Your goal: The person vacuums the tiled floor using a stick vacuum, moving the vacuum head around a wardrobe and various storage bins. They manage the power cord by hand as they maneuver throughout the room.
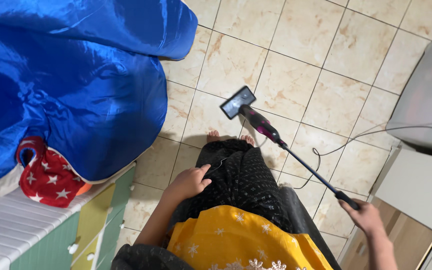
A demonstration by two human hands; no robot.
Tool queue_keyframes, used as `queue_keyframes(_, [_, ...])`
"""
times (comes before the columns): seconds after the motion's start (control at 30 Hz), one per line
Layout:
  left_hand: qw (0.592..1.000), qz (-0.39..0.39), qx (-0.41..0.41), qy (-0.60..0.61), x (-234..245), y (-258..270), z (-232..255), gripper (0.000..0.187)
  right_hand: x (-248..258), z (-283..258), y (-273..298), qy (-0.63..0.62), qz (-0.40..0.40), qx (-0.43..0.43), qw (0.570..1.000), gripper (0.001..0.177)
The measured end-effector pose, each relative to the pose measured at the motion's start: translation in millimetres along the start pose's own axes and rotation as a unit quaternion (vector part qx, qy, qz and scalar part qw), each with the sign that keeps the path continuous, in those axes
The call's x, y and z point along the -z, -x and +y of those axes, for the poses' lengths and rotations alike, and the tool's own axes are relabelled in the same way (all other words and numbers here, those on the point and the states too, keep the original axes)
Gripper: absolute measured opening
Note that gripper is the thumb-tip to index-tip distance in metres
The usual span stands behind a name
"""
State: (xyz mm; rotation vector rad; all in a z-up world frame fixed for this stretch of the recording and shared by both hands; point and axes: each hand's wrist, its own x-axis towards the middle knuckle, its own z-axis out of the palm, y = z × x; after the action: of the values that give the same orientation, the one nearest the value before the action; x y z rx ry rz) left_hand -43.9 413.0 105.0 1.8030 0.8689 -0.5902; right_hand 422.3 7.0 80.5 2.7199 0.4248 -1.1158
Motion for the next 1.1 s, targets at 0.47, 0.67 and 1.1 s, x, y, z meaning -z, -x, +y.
queue_keyframes(0.47, [0.998, -0.043, -0.030, -0.031, 6, -10, -29, 0.059, 10, 62, 65, -0.152, 0.015, -0.134, 0.979, 0.051])
queue_keyframes(0.67, [0.997, -0.040, -0.057, -0.040, 14, -23, -23, 0.057, -17, 57, 79, -0.247, -0.002, -0.117, 0.962, 0.046])
queue_keyframes(1.1, [0.994, -0.064, 0.013, -0.083, 43, -38, -2, 0.055, 43, -89, -31, -0.131, -0.006, 0.057, 0.990, 0.052])
